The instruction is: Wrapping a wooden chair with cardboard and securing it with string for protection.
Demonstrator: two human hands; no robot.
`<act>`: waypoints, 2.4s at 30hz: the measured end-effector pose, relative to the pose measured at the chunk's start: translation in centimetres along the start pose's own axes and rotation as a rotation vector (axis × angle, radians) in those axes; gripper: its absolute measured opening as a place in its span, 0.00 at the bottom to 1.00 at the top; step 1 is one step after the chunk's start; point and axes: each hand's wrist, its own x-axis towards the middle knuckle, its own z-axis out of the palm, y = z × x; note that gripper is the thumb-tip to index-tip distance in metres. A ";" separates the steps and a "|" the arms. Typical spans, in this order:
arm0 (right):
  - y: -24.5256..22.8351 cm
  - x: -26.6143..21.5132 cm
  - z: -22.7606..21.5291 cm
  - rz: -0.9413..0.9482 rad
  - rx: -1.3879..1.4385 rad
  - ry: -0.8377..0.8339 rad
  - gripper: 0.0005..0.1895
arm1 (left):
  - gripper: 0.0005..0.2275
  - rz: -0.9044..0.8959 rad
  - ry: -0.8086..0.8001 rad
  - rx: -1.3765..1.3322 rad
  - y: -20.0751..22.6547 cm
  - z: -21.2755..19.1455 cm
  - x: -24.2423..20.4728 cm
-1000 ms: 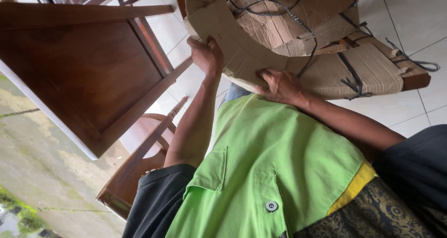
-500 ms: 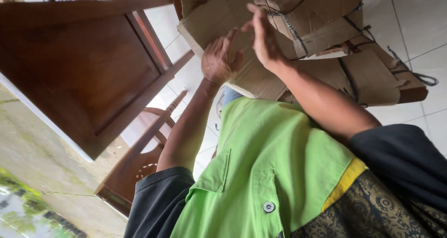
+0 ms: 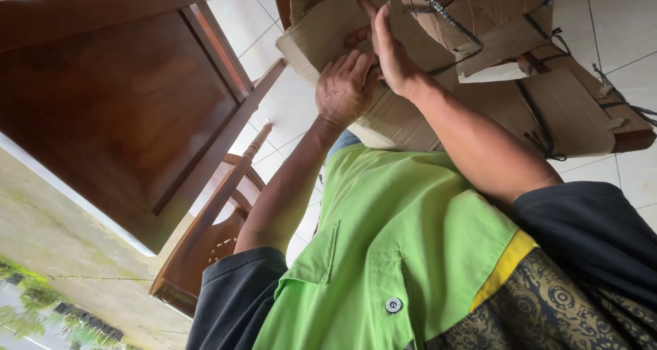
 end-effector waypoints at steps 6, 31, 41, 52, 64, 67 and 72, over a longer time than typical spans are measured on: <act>0.5 -2.8 -1.5 -0.047 -0.152 -0.026 0.53 | 0.06 -0.087 0.061 0.000 -0.3 0.6 -0.1; 13.9 14.8 -3.4 -0.139 -0.921 0.327 0.21 | 0.07 -0.094 -0.484 0.265 -0.5 2.6 -0.5; 11.9 16.7 0.5 0.077 -0.894 0.192 0.24 | 0.29 -0.834 0.379 -0.643 -2.1 -0.6 -2.6; 12.3 19.4 3.2 0.082 -0.920 0.120 0.23 | 0.30 -1.558 0.310 -1.554 -7.2 -2.0 0.4; 10.1 16.8 -2.6 0.099 -0.954 0.034 0.22 | 0.24 -1.630 -0.056 -1.332 -12.8 24.4 -6.6; 10.8 16.5 -1.7 0.101 -0.945 0.039 0.22 | 0.21 -1.779 0.003 -1.333 -13.0 23.6 -5.6; 13.2 17.4 0.3 0.094 -0.918 0.056 0.22 | 0.13 -1.979 0.188 -1.251 -13.1 26.6 -5.7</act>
